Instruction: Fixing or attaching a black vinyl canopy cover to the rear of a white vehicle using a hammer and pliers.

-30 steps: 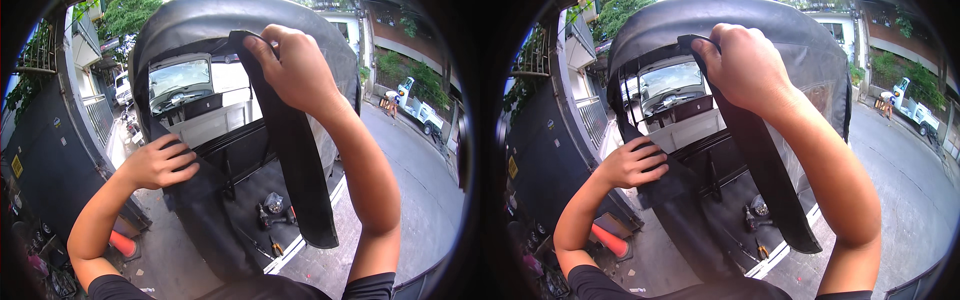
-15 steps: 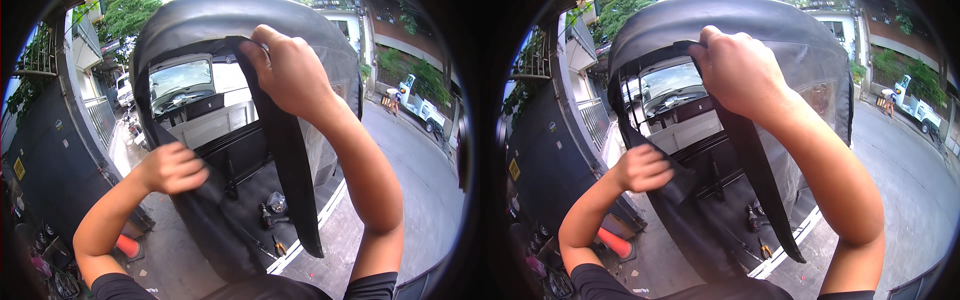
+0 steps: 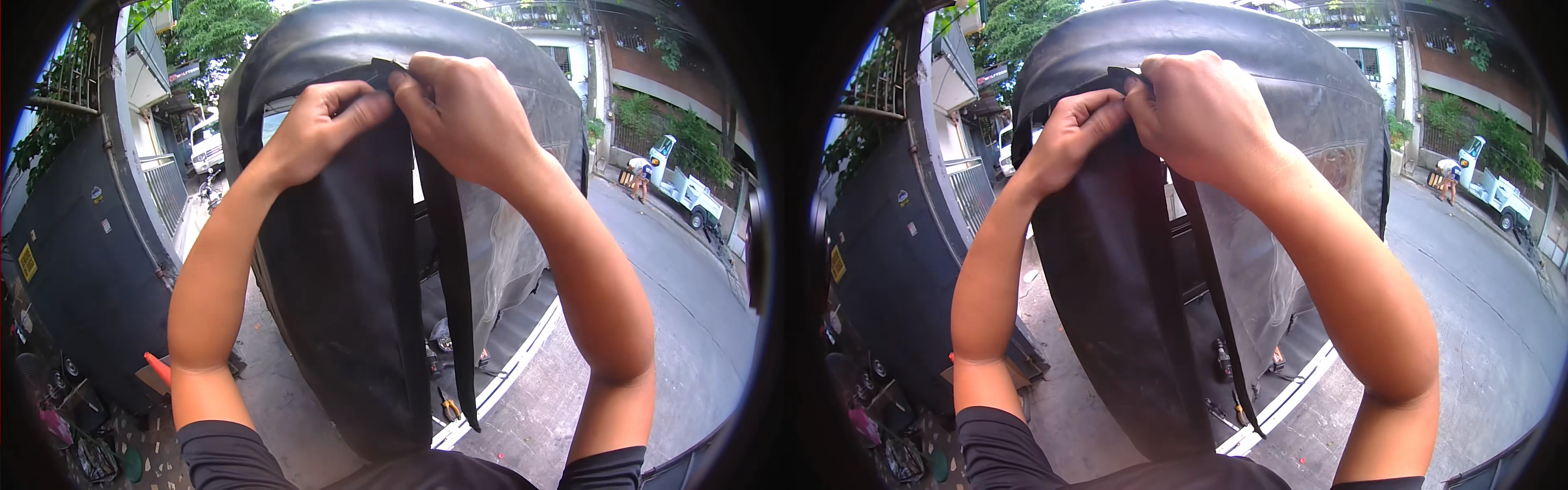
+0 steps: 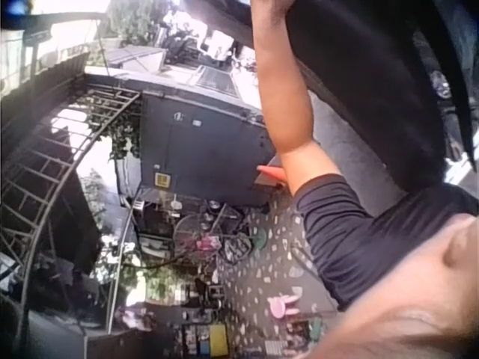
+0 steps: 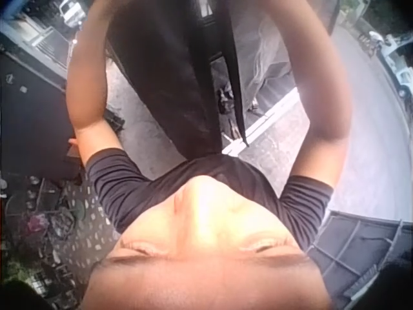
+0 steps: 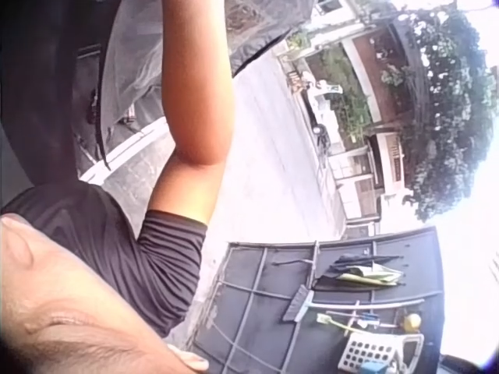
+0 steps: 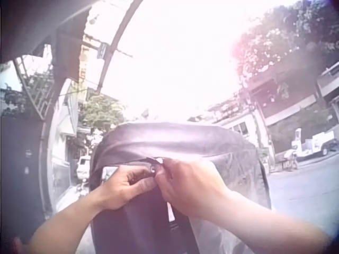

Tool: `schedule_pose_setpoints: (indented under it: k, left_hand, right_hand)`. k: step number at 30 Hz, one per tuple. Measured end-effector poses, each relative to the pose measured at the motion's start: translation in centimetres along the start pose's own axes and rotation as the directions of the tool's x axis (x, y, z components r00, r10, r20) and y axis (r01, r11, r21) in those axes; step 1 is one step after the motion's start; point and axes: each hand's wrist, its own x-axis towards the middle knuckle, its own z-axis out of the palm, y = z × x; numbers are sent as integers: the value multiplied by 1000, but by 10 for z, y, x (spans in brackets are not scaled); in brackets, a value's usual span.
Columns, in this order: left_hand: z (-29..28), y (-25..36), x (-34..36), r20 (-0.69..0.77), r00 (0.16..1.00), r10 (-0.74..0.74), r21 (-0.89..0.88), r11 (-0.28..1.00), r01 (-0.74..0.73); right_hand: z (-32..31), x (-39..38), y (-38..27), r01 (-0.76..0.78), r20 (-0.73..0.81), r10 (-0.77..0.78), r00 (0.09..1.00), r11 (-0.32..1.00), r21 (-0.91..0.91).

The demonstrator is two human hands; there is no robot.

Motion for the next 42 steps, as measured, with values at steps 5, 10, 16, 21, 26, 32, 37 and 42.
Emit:
schedule_pose_setpoints:
  k: [5, 10, 16, 21, 26, 32, 37, 42]
  left_hand:
    - [-8, 8, 3, 137, 960, -243, -83, 963, 255]
    - [13, -6, -3, -119, 938, -324, -288, 916, 280]
    - [7, 5, -8, -167, 951, -260, -436, 884, 166]
    - [5, -3, -14, -137, 926, -352, -582, 785, 213]
    - [7, -18, -10, -163, 934, -317, -600, 784, 161]
    - [12, 0, -9, -353, 834, -424, -586, 795, 157]
    - [-5, -2, -14, -251, 946, -205, -480, 875, 62]
    - [-2, 12, -3, -196, 980, -30, -61, 998, 19]
  right_hand:
    - [-1, 1, 2, 6, -10, -6, 1000, 1000, -25]
    - [6, 3, -4, 16, -7, -17, 1000, 999, -39]
    - [30, 5, -15, 84, 119, -74, 990, 993, -82]
    - [38, 9, -14, 140, 215, -104, 971, 977, -159]
    - [26, 16, -20, 226, 429, -121, 895, 953, -203]
    - [28, 13, -26, 266, 455, -151, 878, 942, -202]
    - [23, -9, -26, 141, 418, -73, 905, 981, -135]
    - [36, -96, -13, -151, 106, 118, 987, 904, 401]
